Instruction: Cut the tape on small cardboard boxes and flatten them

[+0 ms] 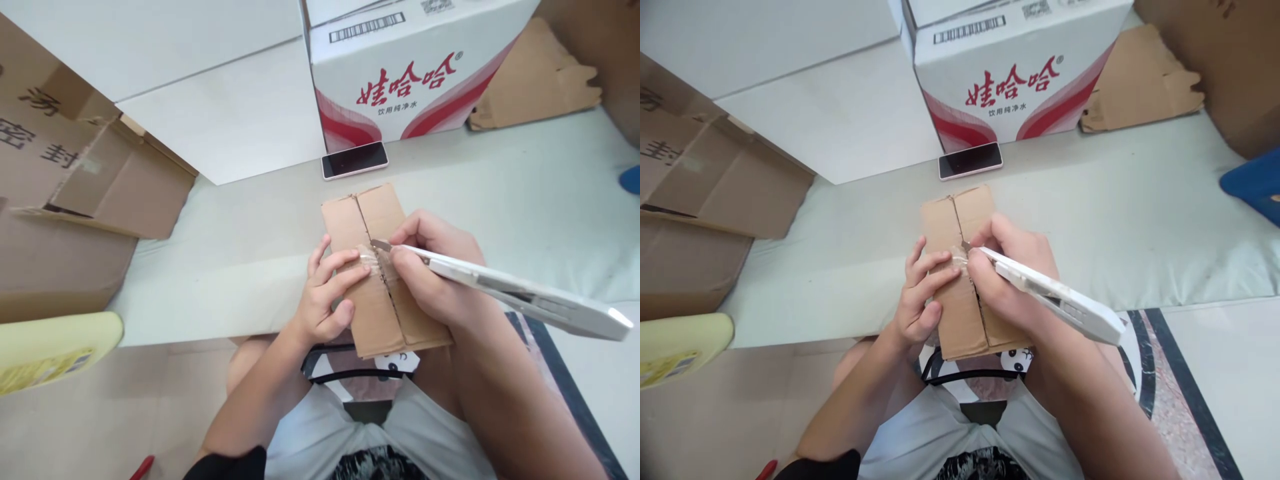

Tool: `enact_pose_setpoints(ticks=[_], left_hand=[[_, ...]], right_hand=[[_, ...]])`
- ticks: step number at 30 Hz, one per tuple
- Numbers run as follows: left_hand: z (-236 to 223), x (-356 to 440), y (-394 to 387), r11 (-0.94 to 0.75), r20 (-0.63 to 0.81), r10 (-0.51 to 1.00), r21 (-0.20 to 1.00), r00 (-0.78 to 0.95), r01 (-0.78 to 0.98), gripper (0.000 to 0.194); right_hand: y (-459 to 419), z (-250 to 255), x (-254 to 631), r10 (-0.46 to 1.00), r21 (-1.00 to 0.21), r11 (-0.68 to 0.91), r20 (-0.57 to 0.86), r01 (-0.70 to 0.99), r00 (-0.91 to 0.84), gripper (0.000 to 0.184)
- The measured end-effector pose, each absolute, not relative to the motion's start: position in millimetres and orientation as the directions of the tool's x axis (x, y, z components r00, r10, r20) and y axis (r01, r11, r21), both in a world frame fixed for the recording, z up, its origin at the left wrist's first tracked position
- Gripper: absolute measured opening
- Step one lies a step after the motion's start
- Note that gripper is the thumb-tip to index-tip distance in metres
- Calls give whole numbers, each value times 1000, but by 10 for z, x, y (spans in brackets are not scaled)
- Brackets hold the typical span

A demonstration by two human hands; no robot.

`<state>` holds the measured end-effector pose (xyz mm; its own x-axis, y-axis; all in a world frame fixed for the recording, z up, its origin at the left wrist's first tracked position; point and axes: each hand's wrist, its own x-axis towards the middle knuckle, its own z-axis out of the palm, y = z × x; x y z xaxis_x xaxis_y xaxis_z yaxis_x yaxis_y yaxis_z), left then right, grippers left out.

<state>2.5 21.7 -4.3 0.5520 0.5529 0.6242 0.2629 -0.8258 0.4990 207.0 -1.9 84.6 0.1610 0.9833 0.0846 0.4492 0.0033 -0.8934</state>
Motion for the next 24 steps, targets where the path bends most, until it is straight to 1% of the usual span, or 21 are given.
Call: enact_pose_setpoints(ticks=[4, 7, 14, 16, 19, 21, 24], left_hand=[[-43, 41, 204, -812, 626, 575, 517, 527, 273, 44], [-31, 30, 206, -815, 618, 570, 511, 541, 274, 44], [-19, -12, 230, -830, 620, 541, 502, 568, 243, 45], [-18, -13, 232, -830, 620, 538, 506, 571, 234, 45], [-20, -9, 235, -828, 625, 542, 513, 562, 228, 44], [-27, -5, 238, -828, 628, 543, 512, 557, 229, 43], [-45, 1, 248, -830, 634, 544, 503, 549, 243, 44]], right_hand=[[-27, 841, 2071, 984, -890, -5, 77, 456, 160, 3], [-26, 839, 2061, 987, -882, -15, 64, 472, 150, 4], [-2, 858, 2009, 990, -827, -13, 69, 562, 125, 12], [-1, 855, 2009, 991, -832, -8, 69, 554, 117, 17], [-3, 837, 2020, 991, -869, -5, 63, 495, 121, 23], [-2, 824, 2024, 987, -882, -5, 71, 471, 142, 25], [2, 815, 2019, 982, -875, 2, 94, 483, 166, 24]])
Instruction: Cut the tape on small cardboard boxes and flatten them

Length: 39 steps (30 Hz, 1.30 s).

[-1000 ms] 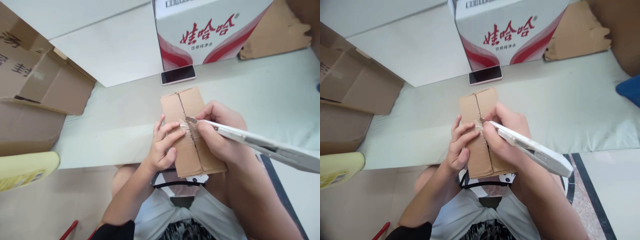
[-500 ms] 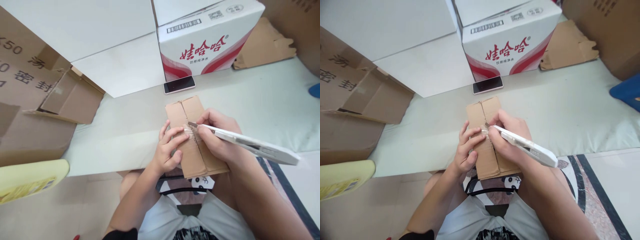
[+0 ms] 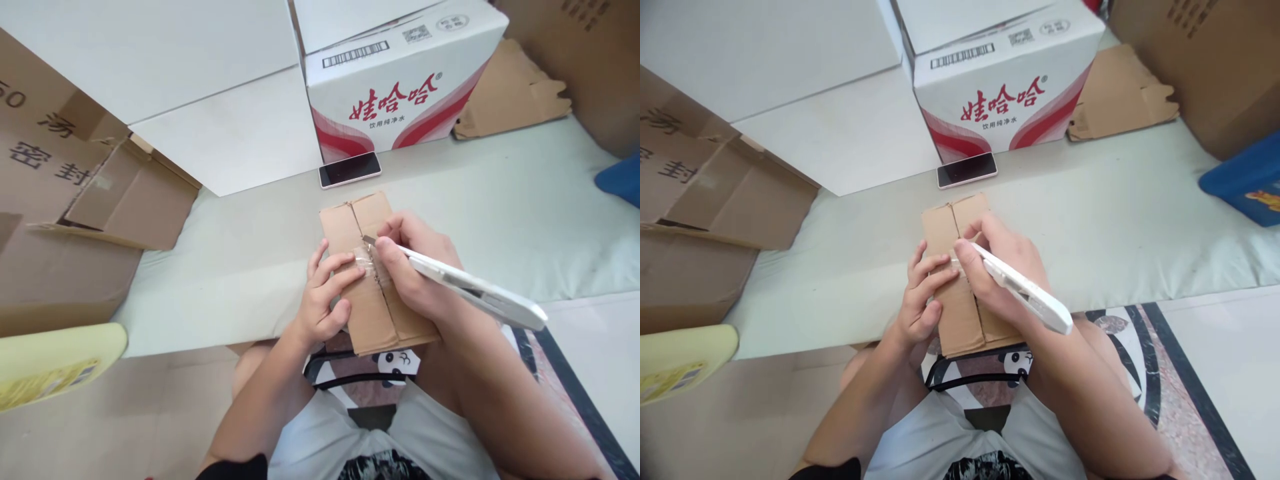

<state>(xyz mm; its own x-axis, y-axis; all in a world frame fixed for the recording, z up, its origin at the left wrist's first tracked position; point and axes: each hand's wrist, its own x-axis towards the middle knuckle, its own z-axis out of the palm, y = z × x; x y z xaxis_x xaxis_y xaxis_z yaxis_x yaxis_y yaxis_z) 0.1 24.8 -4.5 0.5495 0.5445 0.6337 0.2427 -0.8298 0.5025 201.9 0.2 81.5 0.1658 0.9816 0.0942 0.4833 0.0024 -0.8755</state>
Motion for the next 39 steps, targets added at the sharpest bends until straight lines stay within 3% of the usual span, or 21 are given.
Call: enact_pose_setpoints(ticks=[19, 28, 32, 34, 36, 39], left_hand=[[-106, 23, 284, -850, 671, 526, 434, 523, 299, 46], [-142, 5, 295, -855, 705, 518, 406, 483, 324, 48], [-138, -162, 393, -841, 687, 540, 413, 486, 351, 47], [-160, -281, 475, -793, 654, 607, 469, 451, 388, 46], [-198, -399, 558, -668, 575, 744, 614, 342, 421, 44], [-273, -532, 655, -286, 296, 955, 899, 22, 331, 53]], right_hand=[[2, 823, 2024, 979, -884, -10, 85, 467, 184, 15], [15, 723, 2064, 981, -994, 44, 61, 96, 183, 17], [135, 567, 2110, 941, -982, 91, 31, -164, 336, 25], [209, 443, 2144, 897, -978, 97, 6, -183, 442, 29], [256, 304, 2179, 873, -987, 66, -14, -147, 488, 29], [254, 126, 2223, 888, -1000, -5, -8, -8, 459, 30]])
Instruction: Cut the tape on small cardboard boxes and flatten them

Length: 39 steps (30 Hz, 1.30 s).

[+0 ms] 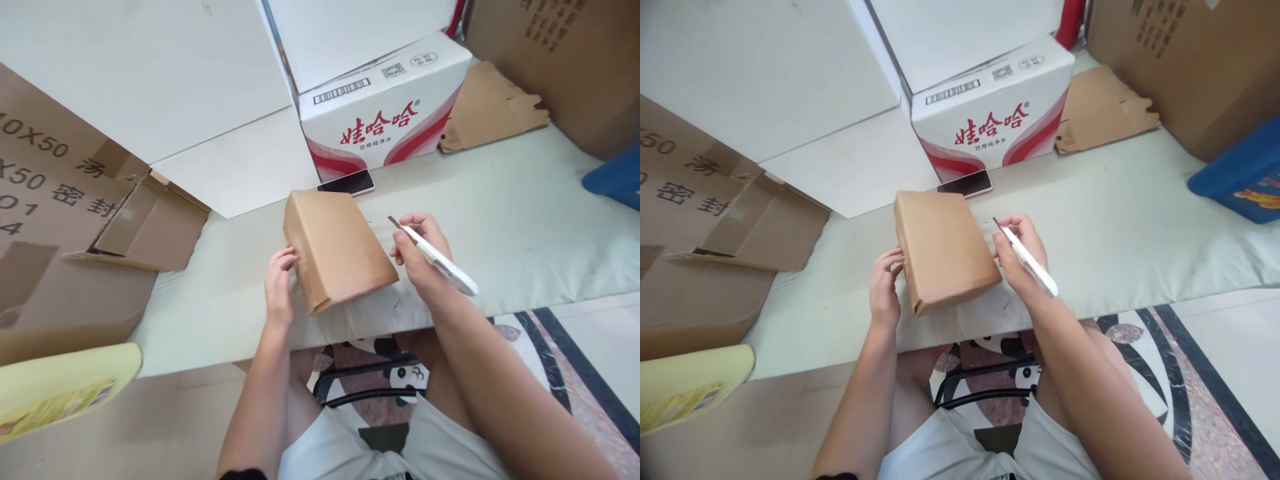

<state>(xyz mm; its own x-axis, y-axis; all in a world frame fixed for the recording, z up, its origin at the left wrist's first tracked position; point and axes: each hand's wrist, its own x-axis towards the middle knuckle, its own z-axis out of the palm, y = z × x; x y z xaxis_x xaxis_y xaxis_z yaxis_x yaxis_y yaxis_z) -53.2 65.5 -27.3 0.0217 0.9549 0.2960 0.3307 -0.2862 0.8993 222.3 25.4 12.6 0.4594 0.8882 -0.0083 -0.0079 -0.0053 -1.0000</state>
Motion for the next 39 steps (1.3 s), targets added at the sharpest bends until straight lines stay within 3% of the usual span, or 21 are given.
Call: enact_pose_setpoints(ticks=[4, 9, 13, 18, 32, 36, 39], left_hand=[[-366, -600, 729, 18, 18, 981, 983, -195, 185, 58], [-363, -568, 732, 161, -145, 976, 983, -160, 89, 65], [-279, -523, 701, 211, -215, 974, 976, -74, -55, 70], [-197, -505, 693, 222, -225, 968, 974, -110, -39, 66], [-238, -510, 733, 66, -67, 987, 998, -147, -9, 54], [-236, -527, 728, 55, -64, 992, 994, -105, -91, 55], [-206, -522, 684, -21, 15, 999, 986, -40, -163, 59]], right_hand=[[201, 33, 2260, 914, -983, -86, -12, 164, 406, 39], [248, 29, 2244, 936, -925, -209, -95, 317, 340, 32], [310, 0, 2163, 964, -877, -207, -107, 433, 243, 28], [298, 14, 2094, 984, -871, -160, -105, 465, 142, 26], [296, 17, 2099, 974, -875, -185, -102, 448, 202, 25], [290, 38, 2109, 973, -871, -199, -120, 449, 198, 25], [288, 50, 2120, 971, -862, -221, -151, 457, 185, 24]])
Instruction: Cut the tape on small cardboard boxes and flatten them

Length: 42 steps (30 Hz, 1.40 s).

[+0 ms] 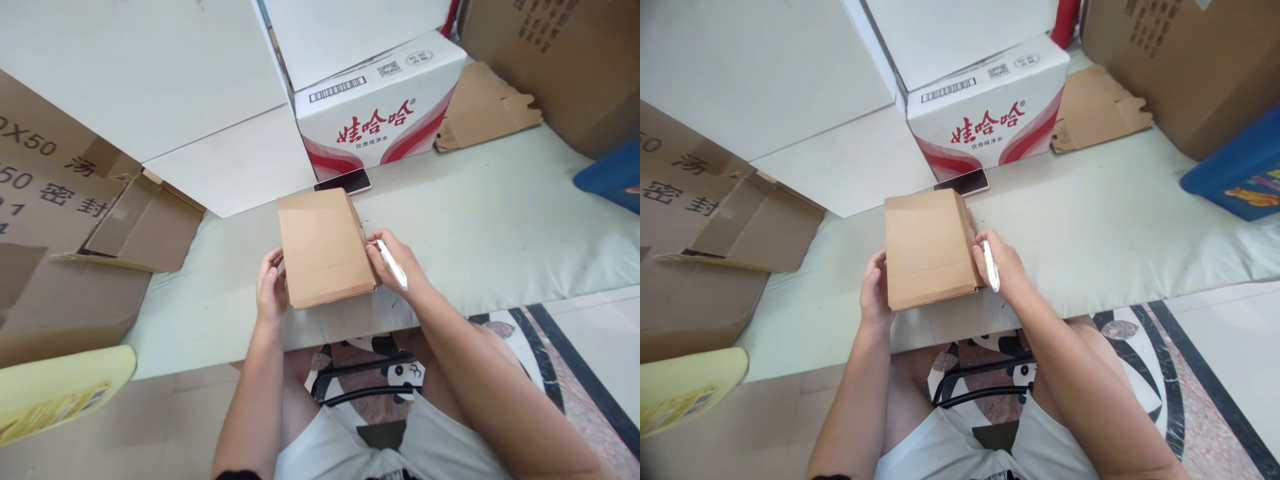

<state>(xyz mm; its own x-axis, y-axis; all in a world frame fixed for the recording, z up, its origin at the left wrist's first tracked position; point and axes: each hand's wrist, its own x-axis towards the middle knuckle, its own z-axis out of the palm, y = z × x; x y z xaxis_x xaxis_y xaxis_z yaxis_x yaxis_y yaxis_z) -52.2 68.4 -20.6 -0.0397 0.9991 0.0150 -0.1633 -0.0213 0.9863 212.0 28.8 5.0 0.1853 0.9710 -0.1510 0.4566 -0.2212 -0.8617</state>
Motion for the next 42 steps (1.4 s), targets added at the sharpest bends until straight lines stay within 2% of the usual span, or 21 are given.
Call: enact_pose_setpoints(ticks=[5, 7, 10, 14, 21, 26, 32, 42], left_hand=[[-99, -469, 583, -186, 183, 982, 966, -37, -177, 59], [-67, -463, 578, -214, 203, 976, 956, -73, -199, 55], [-47, -493, 612, -199, 165, 975, 944, -147, -262, 48], [-28, -531, 643, -134, 96, 987, 936, -129, -325, 45], [10, -461, 591, -136, 116, 988, 969, -106, -207, 49], [-9, -472, 595, -151, 136, 986, 974, -101, -167, 48], [-10, -496, 604, -152, 133, 984, 973, -117, -173, 45], [-2, -493, 606, -145, 125, 985, 974, -120, -173, 43]], right_hand=[[284, 94, 2106, 976, -847, -215, -164, 487, 146, 23], [283, 117, 2095, 975, -825, -219, -175, 520, 134, 24], [283, 136, 2082, 980, -799, -196, -170, 568, 100, 27], [282, 129, 2072, 985, -794, -169, -164, 583, 63, 30], [285, 12, 2070, 976, -852, -217, -182, 476, 119, 23], [290, -105, 2063, 977, -908, -211, -184, 362, 110, 30], [294, -58, 2078, 978, -887, -190, -207, 422, 5, 26], [288, -30, 2077, 975, -866, -195, -223, 460, -5, 22]])
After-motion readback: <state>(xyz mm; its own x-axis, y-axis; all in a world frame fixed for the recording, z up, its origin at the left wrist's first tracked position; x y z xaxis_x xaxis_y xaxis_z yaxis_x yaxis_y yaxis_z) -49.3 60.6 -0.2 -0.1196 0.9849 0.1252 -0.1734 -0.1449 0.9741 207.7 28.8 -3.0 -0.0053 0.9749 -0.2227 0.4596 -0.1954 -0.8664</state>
